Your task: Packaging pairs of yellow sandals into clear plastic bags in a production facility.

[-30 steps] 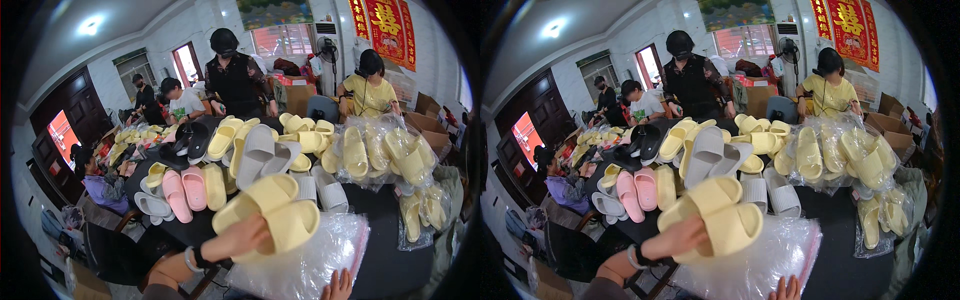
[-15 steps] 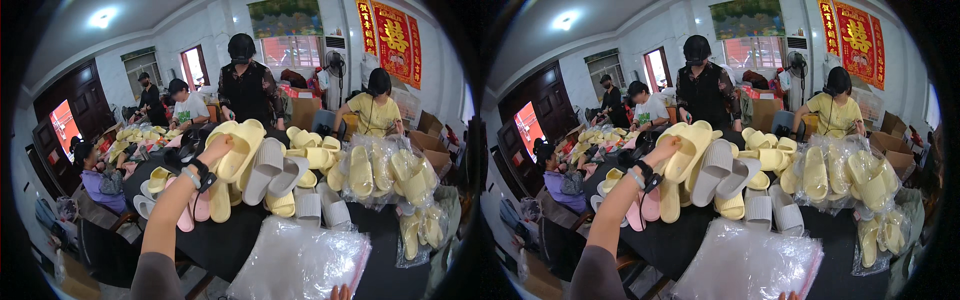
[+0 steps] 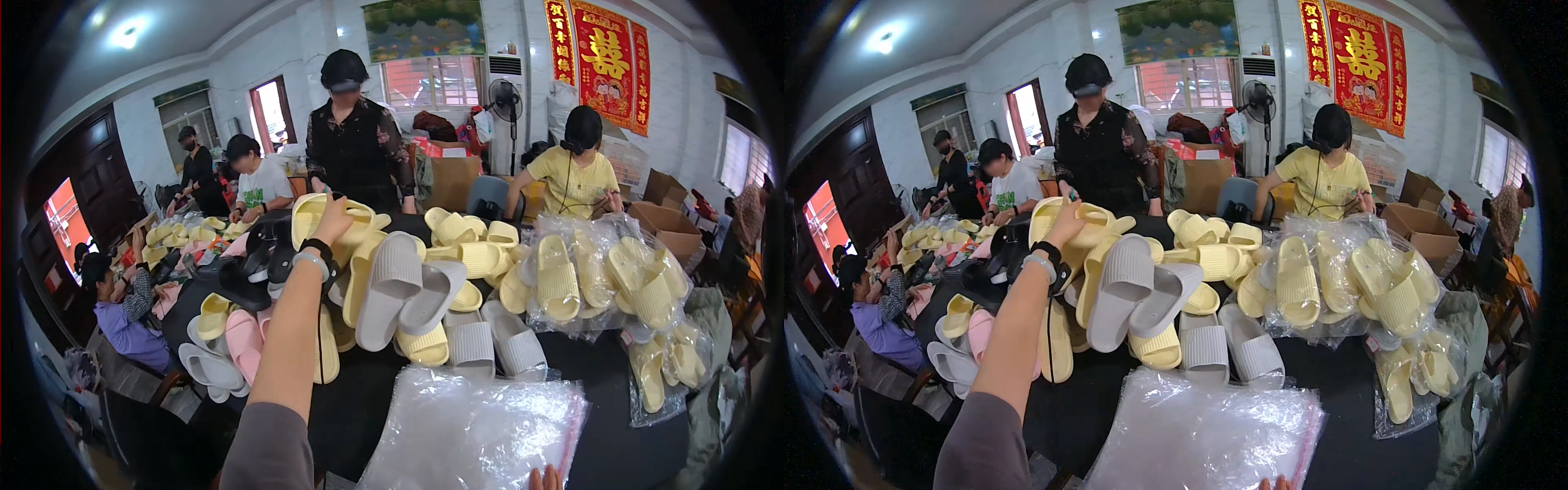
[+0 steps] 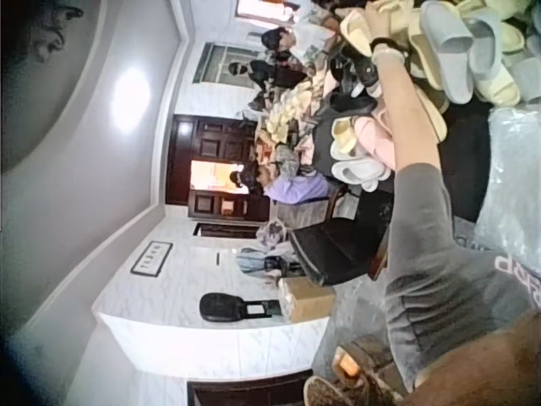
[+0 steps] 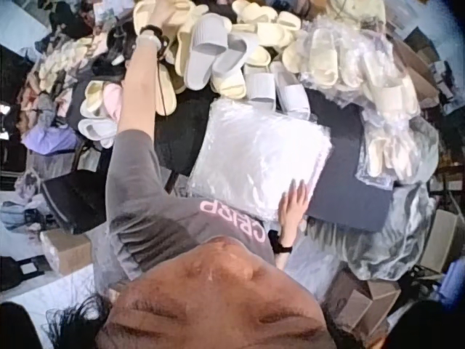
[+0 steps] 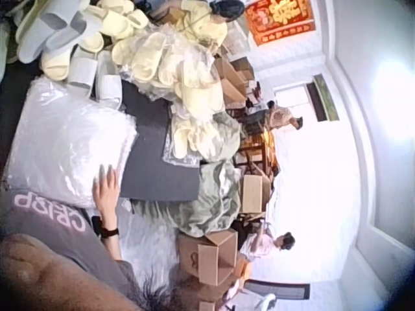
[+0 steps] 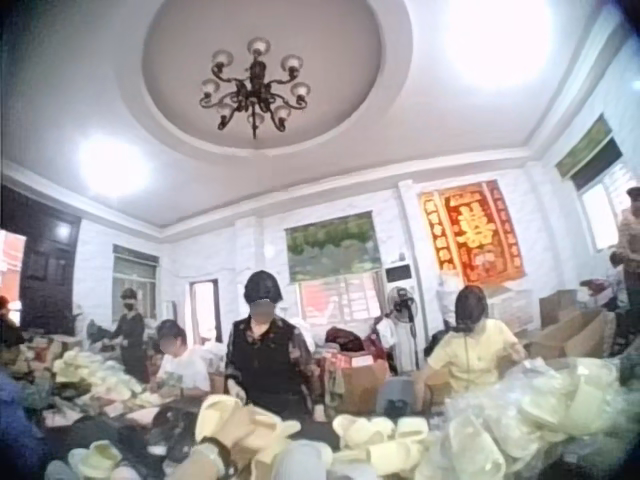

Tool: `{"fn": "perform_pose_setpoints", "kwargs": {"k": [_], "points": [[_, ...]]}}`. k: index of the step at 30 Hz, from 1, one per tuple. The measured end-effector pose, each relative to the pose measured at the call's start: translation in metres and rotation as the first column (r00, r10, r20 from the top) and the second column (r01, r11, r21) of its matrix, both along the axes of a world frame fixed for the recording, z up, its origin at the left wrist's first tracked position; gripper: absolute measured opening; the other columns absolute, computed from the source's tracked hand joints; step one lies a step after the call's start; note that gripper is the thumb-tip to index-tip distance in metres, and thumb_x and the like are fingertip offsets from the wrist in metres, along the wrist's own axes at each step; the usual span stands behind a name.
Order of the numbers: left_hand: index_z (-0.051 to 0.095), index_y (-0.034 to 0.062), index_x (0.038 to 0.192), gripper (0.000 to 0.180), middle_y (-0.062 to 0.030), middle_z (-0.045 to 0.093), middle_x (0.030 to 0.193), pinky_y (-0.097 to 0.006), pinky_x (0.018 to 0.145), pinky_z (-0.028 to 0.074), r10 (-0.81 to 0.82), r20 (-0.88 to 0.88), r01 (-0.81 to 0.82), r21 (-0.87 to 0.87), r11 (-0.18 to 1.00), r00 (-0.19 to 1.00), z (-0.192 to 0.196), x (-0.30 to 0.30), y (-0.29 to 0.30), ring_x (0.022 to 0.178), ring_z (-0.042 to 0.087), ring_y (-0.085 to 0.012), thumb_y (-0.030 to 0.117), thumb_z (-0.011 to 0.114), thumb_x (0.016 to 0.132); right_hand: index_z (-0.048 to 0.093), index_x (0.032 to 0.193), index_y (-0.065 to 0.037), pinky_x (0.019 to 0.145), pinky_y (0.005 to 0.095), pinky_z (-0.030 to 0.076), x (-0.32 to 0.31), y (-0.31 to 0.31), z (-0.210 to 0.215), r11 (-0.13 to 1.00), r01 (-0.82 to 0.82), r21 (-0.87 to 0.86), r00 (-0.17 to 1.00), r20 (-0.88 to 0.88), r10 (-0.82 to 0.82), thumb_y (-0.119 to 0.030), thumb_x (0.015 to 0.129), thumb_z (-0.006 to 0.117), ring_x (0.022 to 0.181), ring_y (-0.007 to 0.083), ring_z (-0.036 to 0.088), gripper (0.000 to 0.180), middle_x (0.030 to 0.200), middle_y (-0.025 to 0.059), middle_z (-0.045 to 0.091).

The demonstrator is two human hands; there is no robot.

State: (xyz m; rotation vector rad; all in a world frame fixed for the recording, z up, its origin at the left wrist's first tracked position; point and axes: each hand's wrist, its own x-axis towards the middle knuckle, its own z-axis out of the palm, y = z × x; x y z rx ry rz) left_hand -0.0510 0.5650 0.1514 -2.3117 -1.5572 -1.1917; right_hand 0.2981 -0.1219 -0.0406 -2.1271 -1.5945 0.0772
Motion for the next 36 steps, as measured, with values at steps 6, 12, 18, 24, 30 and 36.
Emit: {"fn": "perform_pose_setpoints", "kwargs": {"k": [6, 12, 18, 24, 30, 36], "points": [[0.063, 0.0005, 0.123, 0.037, -0.021, 0.059, 0.134, -0.041, 0.107, 0.042, -0.397, -0.013, 0.397, 0.021, 0.917, 0.918, 0.001, 0.04, -0.073, 0.124, 0.055, -0.0376, 0.014, 0.065, 0.088, 0.047, 0.147, -0.01, 0.111, 0.0527, 0.032, 0.001, -0.001, 0.006, 0.998, 0.049, -0.042, 0.999, 0.015, -0.049, -0.024, 0.097, 0.053, 0.137, 0.0429, 0.038, 0.052, 0.148, 0.0234, 0.043], [0.059, 0.0089, 0.133, 0.052, -0.0217, 0.045, 0.147, -0.049, 0.114, 0.034, -0.524, -0.279, 0.506, -0.14, 0.851, 0.805, -0.042, 0.017, -0.228, 0.136, 0.043, -0.0399, 0.028, 0.071, 0.087, 0.046, 0.147, -0.008, 0.111, 0.0519, 0.032, 0.004, 0.001, 0.0, 1.0, 0.018, -0.008, 0.997, 0.07, -0.017, -0.024, 0.098, 0.052, 0.137, 0.042, 0.039, 0.052, 0.148, 0.0237, 0.043], [0.03, 0.0285, 0.156, 0.094, -0.016, 0.025, 0.16, -0.074, 0.112, 0.01, -0.326, -0.755, 0.235, -0.23, 0.944, 0.57, -0.079, 0.023, -0.29, 0.148, 0.018, -0.0439, 0.038, 0.079, 0.076, 0.046, 0.146, -0.007, 0.111, 0.0525, 0.032, 0.007, 0.002, 0.004, 1.0, -0.018, -0.002, 0.997, 0.075, 0.018, -0.023, 0.098, 0.052, 0.135, 0.0434, 0.039, 0.051, 0.146, 0.026, 0.043], [0.037, 0.0284, 0.151, 0.083, -0.0141, 0.031, 0.158, -0.076, 0.109, 0.016, -0.062, -0.844, 0.309, 0.126, 0.943, 0.532, -0.123, 0.029, -0.25, 0.148, 0.019, -0.0445, 0.017, 0.073, 0.077, 0.048, 0.145, -0.007, 0.109, 0.0531, 0.034, 0.006, 0.002, 0.0, 0.999, -0.028, 0.019, 0.994, 0.102, 0.026, -0.022, 0.097, 0.054, 0.132, 0.0445, 0.042, 0.051, 0.143, 0.027, 0.045], [0.041, 0.0296, 0.149, 0.083, -0.0162, 0.032, 0.157, -0.077, 0.106, 0.021, -0.104, -0.81, 0.209, 0.023, 0.978, 0.578, -0.125, 0.049, -0.22, 0.148, 0.018, -0.046, 0.02, 0.074, 0.074, 0.049, 0.144, -0.007, 0.107, 0.053, 0.037, 0.006, 0.002, 0.001, 0.999, -0.016, 0.037, 0.995, 0.098, 0.013, -0.021, 0.095, 0.055, 0.13, 0.0447, 0.044, 0.051, 0.142, 0.027, 0.046], [0.044, 0.0307, 0.148, 0.094, -0.0143, 0.029, 0.159, -0.075, 0.107, 0.023, -0.001, -0.84, -0.008, -0.007, 1.0, 0.543, -0.116, 0.06, -0.165, 0.15, 0.014, -0.0421, 0.029, 0.085, 0.063, 0.048, 0.144, -0.006, 0.108, 0.0528, 0.037, 0.007, 0.003, 0.001, 0.999, -0.019, 0.027, 0.996, 0.089, 0.016, -0.021, 0.095, 0.056, 0.132, 0.0444, 0.043, 0.052, 0.142, 0.0269, 0.046]]}}
